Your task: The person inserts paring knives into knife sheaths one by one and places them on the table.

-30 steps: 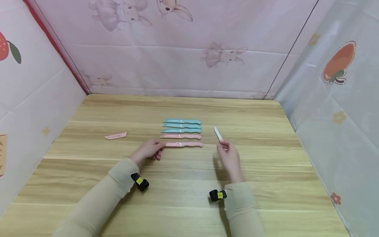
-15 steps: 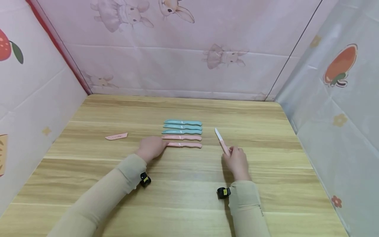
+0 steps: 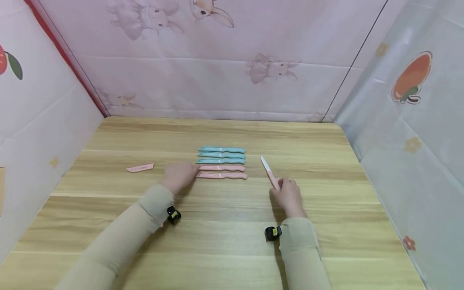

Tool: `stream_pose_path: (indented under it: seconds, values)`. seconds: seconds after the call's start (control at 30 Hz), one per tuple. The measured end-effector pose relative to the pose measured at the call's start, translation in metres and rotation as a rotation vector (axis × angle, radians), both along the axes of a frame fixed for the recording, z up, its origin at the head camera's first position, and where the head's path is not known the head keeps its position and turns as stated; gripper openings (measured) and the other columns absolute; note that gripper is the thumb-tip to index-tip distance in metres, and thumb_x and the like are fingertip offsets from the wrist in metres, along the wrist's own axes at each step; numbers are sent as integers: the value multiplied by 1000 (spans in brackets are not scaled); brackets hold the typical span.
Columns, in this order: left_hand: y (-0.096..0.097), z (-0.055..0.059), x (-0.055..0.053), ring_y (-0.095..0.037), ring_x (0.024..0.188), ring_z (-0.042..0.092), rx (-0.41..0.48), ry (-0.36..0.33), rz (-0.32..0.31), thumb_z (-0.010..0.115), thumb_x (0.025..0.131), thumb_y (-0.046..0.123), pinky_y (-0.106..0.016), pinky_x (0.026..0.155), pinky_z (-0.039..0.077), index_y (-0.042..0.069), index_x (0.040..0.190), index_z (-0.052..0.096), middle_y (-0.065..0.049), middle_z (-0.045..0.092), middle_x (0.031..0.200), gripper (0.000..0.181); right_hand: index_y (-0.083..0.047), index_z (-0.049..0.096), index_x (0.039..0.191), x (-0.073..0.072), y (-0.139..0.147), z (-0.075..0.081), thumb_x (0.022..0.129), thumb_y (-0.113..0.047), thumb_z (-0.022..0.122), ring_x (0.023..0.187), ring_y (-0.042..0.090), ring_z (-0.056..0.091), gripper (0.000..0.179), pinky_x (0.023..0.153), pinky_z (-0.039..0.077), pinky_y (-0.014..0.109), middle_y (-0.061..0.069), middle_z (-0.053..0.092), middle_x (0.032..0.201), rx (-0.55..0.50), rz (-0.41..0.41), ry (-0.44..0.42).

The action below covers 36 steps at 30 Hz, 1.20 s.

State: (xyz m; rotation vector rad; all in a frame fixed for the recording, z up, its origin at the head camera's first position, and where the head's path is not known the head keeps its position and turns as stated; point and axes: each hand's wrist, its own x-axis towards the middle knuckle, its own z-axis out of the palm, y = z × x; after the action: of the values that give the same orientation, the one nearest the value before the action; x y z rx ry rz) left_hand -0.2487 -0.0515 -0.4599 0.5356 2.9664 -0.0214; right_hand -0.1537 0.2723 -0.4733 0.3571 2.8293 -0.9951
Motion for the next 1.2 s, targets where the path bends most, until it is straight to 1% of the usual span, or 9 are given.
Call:
stream_pose_path:
  seconds: [0.03, 0.17, 0.27, 0.37, 0.6, 0.8, 0.97, 1.03, 1.2]
  values:
    - [-7, 4, -2, -22, 58, 54, 100, -45, 128, 38, 99, 41, -35, 43, 44, 9, 75, 59, -8, 56, 68, 45, 10, 48, 122, -1, 0, 0, 87, -18, 62, 98, 36, 51, 47, 89, 42, 51, 28, 50, 116, -7, 0, -2]
    - [-43, 17, -12, -27, 63, 58, 199, 21, 182, 46, 97, 38, -38, 48, 49, 3, 85, 59, -13, 59, 74, 39, 10, 48, 123, -2, 1, -1, 87, -18, 62, 100, 37, 50, 48, 91, 42, 51, 28, 49, 118, -6, 5, -11]
    - [-72, 26, -17, -38, 86, 60, 200, 48, 182, 50, 95, 34, -49, 68, 53, -4, 107, 58, -23, 61, 96, 40, 10, 47, 124, -2, 3, 0, 87, -19, 63, 102, 37, 50, 49, 91, 41, 51, 29, 48, 120, -3, 14, -22]
    - [-100, 29, -21, -46, 104, 52, 183, 31, 188, 52, 95, 30, -57, 84, 46, -7, 123, 50, -30, 52, 117, 47, 10, 46, 125, -2, 4, 2, 87, -19, 63, 103, 38, 50, 51, 91, 41, 51, 29, 48, 122, -6, 22, -29]
    - [-147, 23, -25, -45, 99, 54, 104, -29, 143, 59, 91, 30, -57, 81, 47, -9, 121, 51, -31, 55, 113, 50, 10, 46, 125, -3, 3, 1, 88, -20, 62, 102, 37, 50, 51, 89, 42, 50, 29, 47, 120, -3, 23, -36]
    - [-167, 11, -28, -35, 86, 58, 175, -94, 120, 66, 85, 16, -52, 75, 47, -8, 110, 59, -23, 62, 99, 35, 10, 47, 124, -3, 3, 0, 88, -20, 63, 100, 36, 50, 50, 88, 42, 50, 29, 48, 119, -2, 10, -32]
    - [-174, 5, -28, -29, 76, 56, 252, -100, 131, 61, 90, 20, -47, 69, 47, -4, 98, 63, -16, 62, 87, 25, 9, 49, 120, -4, 3, -2, 88, -20, 64, 94, 34, 50, 46, 83, 44, 48, 27, 50, 114, 6, 3, -27]
    - [-173, 6, -26, -26, 73, 54, 320, -118, 166, 55, 94, 33, -43, 66, 46, -1, 96, 61, -13, 61, 85, 34, 9, 50, 118, -4, 2, -3, 87, -20, 64, 91, 33, 50, 44, 80, 44, 46, 26, 50, 110, 15, 5, -22]
    - [-159, 16, -15, -27, 81, 55, 652, -196, 234, 49, 94, 47, -36, 71, 46, 3, 109, 58, -16, 61, 95, 48, 9, 52, 112, -4, 2, -3, 87, -19, 63, 87, 32, 48, 39, 75, 43, 44, 24, 50, 104, 36, 1, -9]
